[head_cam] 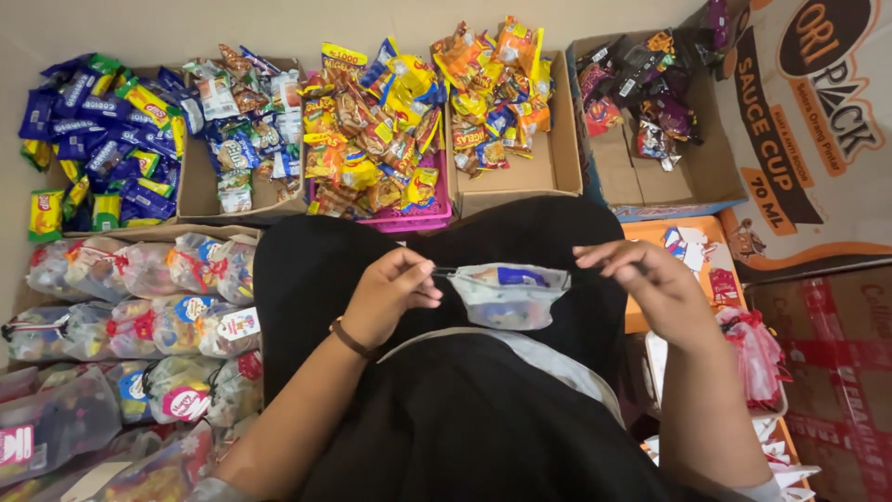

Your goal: The person is sorting and packing various small snack packets into individual plastic gift bags.

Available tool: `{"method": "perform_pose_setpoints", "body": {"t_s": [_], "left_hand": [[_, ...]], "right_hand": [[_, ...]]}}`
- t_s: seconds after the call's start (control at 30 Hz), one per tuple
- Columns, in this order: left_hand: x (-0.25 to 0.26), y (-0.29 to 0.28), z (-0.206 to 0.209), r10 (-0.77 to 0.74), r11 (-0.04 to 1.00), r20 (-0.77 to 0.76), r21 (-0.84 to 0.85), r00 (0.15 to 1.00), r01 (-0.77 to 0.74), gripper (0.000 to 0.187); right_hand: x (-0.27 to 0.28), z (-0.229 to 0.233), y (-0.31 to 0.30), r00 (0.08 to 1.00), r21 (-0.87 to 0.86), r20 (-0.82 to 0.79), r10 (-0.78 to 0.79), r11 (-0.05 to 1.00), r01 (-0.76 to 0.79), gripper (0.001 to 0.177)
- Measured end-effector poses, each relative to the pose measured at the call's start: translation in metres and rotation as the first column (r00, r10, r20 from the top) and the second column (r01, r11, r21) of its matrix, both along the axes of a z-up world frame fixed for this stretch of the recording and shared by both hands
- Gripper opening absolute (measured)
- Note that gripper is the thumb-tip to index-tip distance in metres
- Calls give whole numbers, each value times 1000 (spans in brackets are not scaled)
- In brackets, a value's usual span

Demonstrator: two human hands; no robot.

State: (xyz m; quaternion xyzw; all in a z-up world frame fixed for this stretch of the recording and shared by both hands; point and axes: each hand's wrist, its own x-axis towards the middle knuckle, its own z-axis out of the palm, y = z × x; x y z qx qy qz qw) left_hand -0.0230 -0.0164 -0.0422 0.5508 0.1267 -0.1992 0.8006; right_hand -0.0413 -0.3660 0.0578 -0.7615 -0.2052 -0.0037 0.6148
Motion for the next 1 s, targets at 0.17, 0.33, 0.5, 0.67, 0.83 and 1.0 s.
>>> {"method": "perform_pose_setpoints", "body": {"t_s": [0.17, 0.33, 0.5, 0.67, 0.83, 1.0], "left_hand": [[-6, 18, -21, -60, 997, 24, 52, 998, 58, 25], [-5, 26, -23, -143, 944, 113, 315, 983, 101, 29], [-9, 0, 45, -557, 664, 644, 725, 524, -185, 65], [-7, -47, 36, -619, 682, 748, 663, 238, -310, 42], [-1, -57, 26, -769, 507, 575, 815, 281, -280, 35], [1, -57, 22, -692, 623, 672, 741, 264, -251, 13]], "right_hand": [[12, -56, -10, 991, 445, -110, 78, 895, -21, 25], [19, -69, -4, 984, 538, -142, 107, 843, -14, 22], [13, -66, 17, 981, 420, -192, 32, 906, 53, 23], [3, -24, 36, 989, -6, -110, -94, 996, 94, 14], [-1, 1, 48, 994, -265, 60, -92, 958, 104, 9], [0, 33, 62, 976, -707, 206, 62, 700, 105, 45]]}}
